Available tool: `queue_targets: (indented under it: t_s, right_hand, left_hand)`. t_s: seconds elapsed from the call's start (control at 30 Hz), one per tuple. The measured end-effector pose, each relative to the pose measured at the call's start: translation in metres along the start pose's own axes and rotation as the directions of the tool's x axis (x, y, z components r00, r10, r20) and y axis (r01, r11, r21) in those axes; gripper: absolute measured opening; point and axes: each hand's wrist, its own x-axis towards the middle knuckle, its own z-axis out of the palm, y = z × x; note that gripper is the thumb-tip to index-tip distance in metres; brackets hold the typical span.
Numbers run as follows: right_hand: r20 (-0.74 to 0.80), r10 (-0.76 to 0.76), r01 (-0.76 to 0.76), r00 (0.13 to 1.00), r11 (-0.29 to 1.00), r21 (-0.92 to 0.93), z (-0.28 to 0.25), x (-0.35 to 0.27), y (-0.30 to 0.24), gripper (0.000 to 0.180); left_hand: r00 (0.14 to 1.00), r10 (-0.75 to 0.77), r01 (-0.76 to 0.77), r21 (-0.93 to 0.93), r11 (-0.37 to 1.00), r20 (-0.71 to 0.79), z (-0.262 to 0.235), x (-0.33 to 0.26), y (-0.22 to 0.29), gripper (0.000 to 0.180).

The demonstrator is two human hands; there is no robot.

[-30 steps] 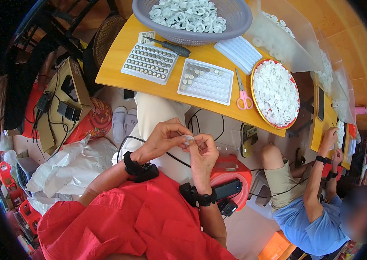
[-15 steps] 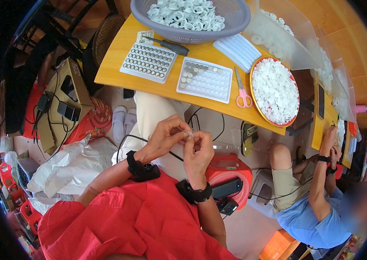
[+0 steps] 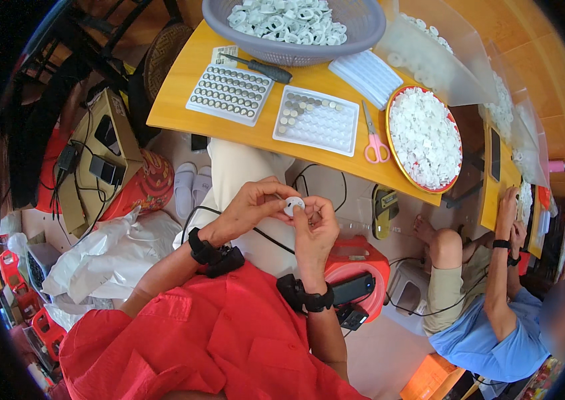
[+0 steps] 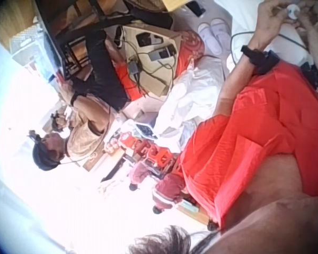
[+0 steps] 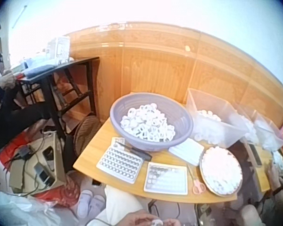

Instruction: Assemble small plastic and metal mechanical or electronic components at a workspace.

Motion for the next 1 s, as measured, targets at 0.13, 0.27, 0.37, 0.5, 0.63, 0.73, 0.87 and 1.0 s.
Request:
queue_targets:
  t_s: [0.13, 0.27, 0.37, 0.5, 0.63, 0.73, 0.87, 1.0]
  right_hand:
    - [0.002, 0.020, -0.020, 1.000, 0.999, -0.042, 0.000, 0.001, 0.003, 0.010]
    - [-0.008, 0.028, -0.029, 1.000, 0.994, -0.105, 0.001, 0.001, 0.003, 0.010]
    - [-0.007, 0.024, -0.025, 1.000, 0.988, -0.150, 0.002, 0.002, 0.007, 0.010]
    - [0.019, 0.025, -0.023, 1.000, 0.996, -0.089, 0.002, 0.007, 0.010, 0.009]
    - [0.043, 0.026, -0.027, 0.999, 1.000, 0.008, -0.001, 0.008, 0.011, 0.011]
    - [0.050, -0.027, 0.030, 0.998, 0.998, -0.056, 0.001, 0.006, -0.001, 0.012]
    - [0.017, -0.058, 0.060, 0.998, 0.985, -0.164, -0.005, 0.005, 0.017, 0.014]
    - [0.038, 0.088, -0.086, 0.995, 0.995, -0.047, -0.001, 0.008, 0.011, 0.015]
  left_hand:
    - [0.998, 0.036, -0.036, 0.002, 0.999, -0.043, 0.003, 0.001, -0.009, 0.021]
    - [0.997, 0.034, -0.028, 0.091, 0.995, -0.064, 0.006, 0.000, -0.009, 0.022]
    - [0.992, 0.109, -0.099, 0.142, 0.985, -0.063, 0.008, -0.001, -0.012, 0.024]
    - [0.985, 0.090, -0.076, 0.101, 0.992, -0.145, 0.010, 0.001, -0.011, 0.025]
    - [0.984, 0.066, -0.066, 0.007, 0.998, -0.165, 0.011, 0.001, -0.008, 0.026]
    - [0.982, 0.084, -0.075, 0.062, 0.995, -0.171, 0.015, 0.003, -0.001, 0.025]
    - [0.989, 0.099, -0.080, 0.160, 0.984, -0.112, 0.010, 0.002, -0.002, 0.024]
    - [0.984, 0.042, -0.029, 0.078, 0.997, -0.172, 0.006, 0.002, -0.007, 0.023]
